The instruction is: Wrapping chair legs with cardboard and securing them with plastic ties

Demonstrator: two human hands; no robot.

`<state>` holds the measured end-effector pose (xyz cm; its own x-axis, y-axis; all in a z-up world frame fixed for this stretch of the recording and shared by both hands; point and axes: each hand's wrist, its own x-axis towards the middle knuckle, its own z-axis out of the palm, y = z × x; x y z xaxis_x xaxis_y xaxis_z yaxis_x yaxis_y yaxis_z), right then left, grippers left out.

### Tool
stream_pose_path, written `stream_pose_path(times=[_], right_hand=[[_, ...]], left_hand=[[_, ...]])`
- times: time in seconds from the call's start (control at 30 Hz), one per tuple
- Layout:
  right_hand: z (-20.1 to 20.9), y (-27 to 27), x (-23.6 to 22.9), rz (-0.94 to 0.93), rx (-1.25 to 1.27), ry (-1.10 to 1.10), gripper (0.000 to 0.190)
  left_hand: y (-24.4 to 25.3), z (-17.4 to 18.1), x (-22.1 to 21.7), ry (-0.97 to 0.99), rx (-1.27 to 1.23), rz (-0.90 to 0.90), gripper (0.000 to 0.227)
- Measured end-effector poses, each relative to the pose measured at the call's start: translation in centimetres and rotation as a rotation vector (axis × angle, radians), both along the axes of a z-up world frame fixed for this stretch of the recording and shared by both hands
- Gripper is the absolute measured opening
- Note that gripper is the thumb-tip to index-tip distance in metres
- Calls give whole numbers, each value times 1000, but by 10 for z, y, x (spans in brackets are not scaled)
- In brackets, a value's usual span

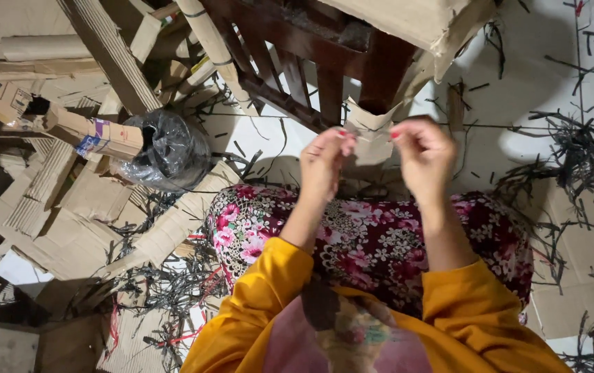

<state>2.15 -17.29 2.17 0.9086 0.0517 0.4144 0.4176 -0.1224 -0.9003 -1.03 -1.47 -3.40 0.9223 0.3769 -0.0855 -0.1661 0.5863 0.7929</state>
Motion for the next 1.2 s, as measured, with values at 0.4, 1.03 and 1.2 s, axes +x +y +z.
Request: stream_pose_path(times=[0.4, 1.03, 1.2], right_hand=[[-49, -50, 20, 243, -137, 318, 24], [-218, -5, -10, 457, -1335, 526, 25], [-271, 5, -16, 437, -1403, 576, 32]], left_hand=[[33, -20, -1, 25, 501, -186, 11], [-8, -162, -102, 286, 1317, -1382, 33], [-4, -171, -101, 242, 1250, -1355, 35]])
